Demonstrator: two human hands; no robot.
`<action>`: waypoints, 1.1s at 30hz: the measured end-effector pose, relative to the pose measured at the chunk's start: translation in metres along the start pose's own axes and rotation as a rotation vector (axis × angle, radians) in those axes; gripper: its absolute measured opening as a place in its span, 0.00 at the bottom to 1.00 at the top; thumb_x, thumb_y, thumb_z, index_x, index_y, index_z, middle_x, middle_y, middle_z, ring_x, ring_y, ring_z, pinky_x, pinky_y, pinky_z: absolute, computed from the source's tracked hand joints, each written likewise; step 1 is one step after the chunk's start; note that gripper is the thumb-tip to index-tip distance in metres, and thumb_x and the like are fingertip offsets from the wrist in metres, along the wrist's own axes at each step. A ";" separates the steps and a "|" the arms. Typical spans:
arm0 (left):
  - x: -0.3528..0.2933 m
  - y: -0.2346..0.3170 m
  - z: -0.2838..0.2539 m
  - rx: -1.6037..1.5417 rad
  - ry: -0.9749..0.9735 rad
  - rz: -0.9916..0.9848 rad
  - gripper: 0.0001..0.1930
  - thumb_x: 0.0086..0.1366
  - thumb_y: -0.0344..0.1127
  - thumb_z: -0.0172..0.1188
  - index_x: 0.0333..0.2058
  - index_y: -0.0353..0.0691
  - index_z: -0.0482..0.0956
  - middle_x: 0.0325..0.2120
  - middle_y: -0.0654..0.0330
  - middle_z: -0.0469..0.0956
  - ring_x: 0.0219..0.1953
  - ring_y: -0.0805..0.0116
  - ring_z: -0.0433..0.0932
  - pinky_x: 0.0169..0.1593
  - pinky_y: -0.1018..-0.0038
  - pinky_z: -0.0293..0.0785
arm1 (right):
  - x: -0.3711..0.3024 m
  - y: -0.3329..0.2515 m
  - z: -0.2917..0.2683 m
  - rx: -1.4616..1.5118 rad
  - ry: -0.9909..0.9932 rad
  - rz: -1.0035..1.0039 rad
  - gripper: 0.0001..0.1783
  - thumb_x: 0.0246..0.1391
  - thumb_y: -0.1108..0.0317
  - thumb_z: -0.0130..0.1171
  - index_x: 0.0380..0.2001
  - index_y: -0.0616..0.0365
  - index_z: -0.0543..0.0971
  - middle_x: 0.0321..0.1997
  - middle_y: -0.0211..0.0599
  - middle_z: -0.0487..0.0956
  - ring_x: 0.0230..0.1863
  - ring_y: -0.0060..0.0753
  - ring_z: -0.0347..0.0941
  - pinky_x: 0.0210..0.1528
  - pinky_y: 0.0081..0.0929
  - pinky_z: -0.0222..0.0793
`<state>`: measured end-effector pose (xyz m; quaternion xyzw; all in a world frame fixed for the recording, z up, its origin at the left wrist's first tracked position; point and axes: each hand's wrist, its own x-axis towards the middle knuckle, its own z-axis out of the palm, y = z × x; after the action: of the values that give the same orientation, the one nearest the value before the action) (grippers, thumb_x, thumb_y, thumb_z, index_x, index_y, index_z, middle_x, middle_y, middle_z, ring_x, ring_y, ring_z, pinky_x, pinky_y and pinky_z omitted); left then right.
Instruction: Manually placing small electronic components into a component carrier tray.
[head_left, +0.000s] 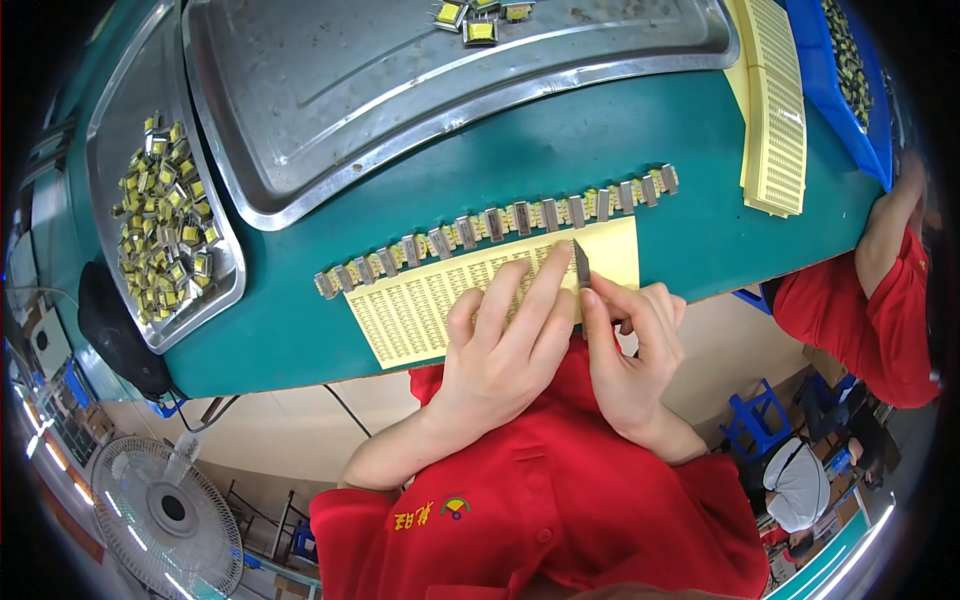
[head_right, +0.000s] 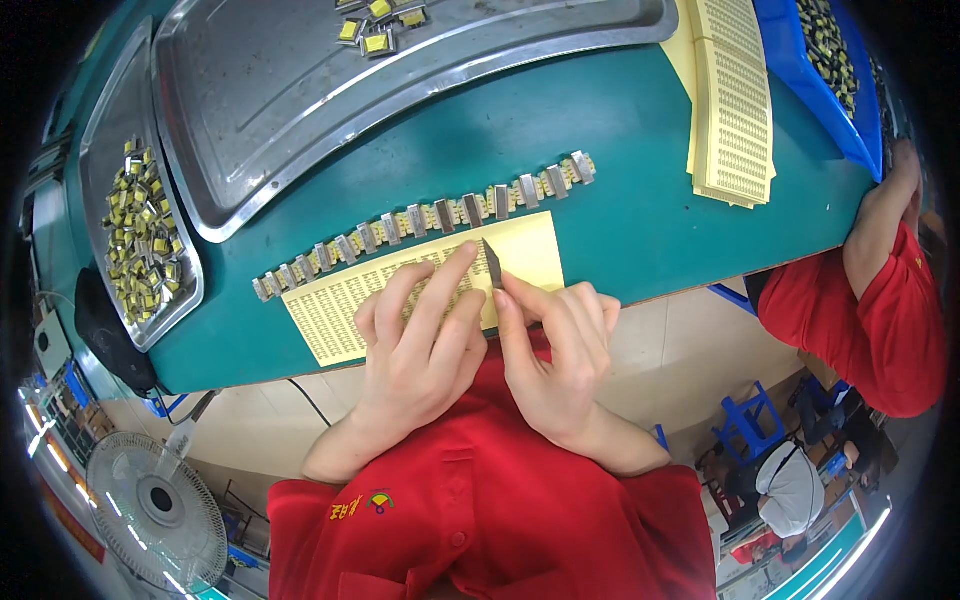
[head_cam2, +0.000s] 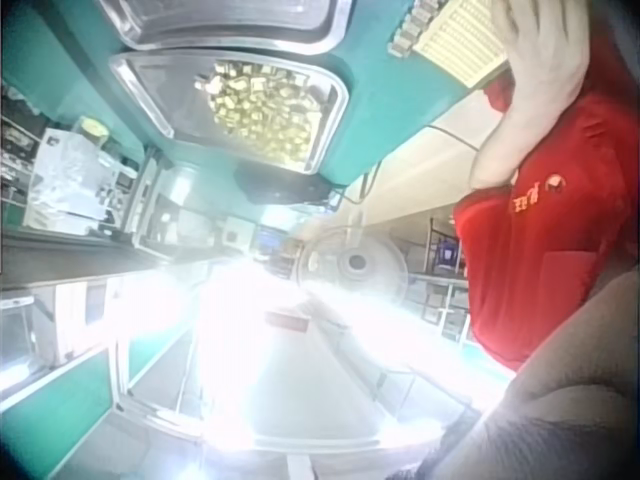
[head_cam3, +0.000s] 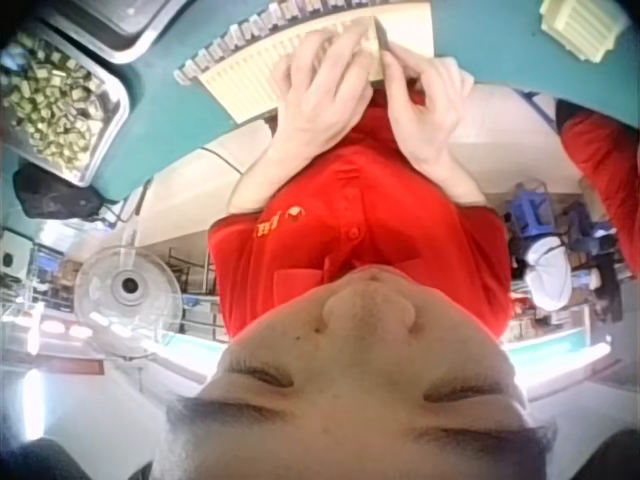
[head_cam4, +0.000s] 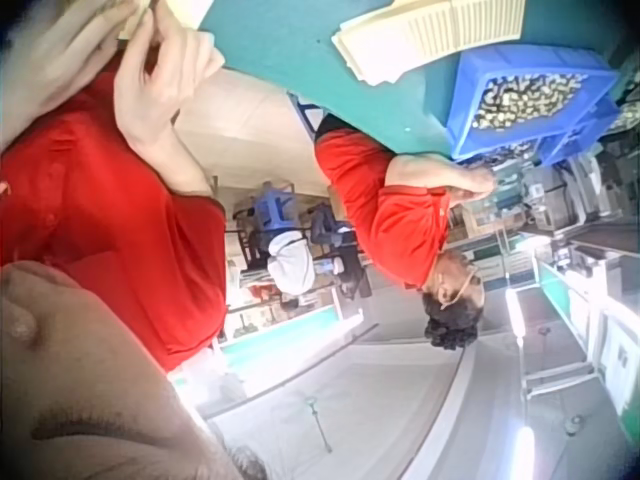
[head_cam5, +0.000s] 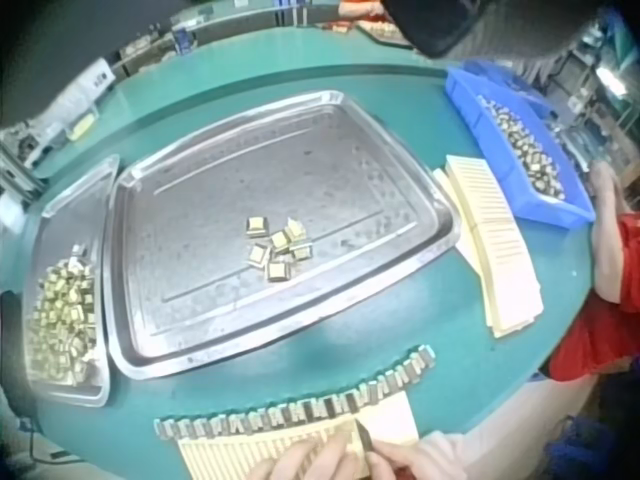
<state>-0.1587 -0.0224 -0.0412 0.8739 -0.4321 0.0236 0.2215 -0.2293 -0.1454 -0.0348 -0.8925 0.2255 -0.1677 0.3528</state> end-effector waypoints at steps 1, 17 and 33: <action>0.002 0.001 0.000 -0.010 -0.008 -0.009 0.15 0.46 0.27 0.62 0.37 0.41 0.78 0.55 0.62 0.75 0.51 0.61 0.71 0.54 0.69 0.57 | 0.000 0.001 0.000 0.000 0.000 -0.001 0.12 0.46 0.79 0.68 0.37 0.59 0.83 0.22 0.22 0.75 0.23 0.21 0.65 0.34 0.23 0.52; -0.009 -0.009 -0.011 -0.032 -0.064 0.059 0.17 0.50 0.29 0.61 0.42 0.40 0.80 0.53 0.60 0.75 0.57 0.59 0.72 0.55 0.63 0.61 | 0.006 -0.004 -0.009 -0.066 -0.076 -0.033 0.14 0.46 0.77 0.68 0.38 0.57 0.80 0.22 0.23 0.73 0.25 0.26 0.66 0.33 0.27 0.57; -0.004 -0.009 -0.016 -0.009 -0.116 0.086 0.20 0.49 0.30 0.61 0.45 0.39 0.80 0.53 0.59 0.74 0.58 0.58 0.71 0.56 0.61 0.62 | 0.003 -0.006 -0.002 0.008 0.011 -0.216 0.13 0.42 0.84 0.68 0.34 0.65 0.79 0.23 0.33 0.73 0.24 0.36 0.68 0.36 0.33 0.69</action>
<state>-0.1517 -0.0081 -0.0313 0.8535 -0.4815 -0.0197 0.1985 -0.2261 -0.1442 -0.0288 -0.9092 0.1293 -0.2105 0.3351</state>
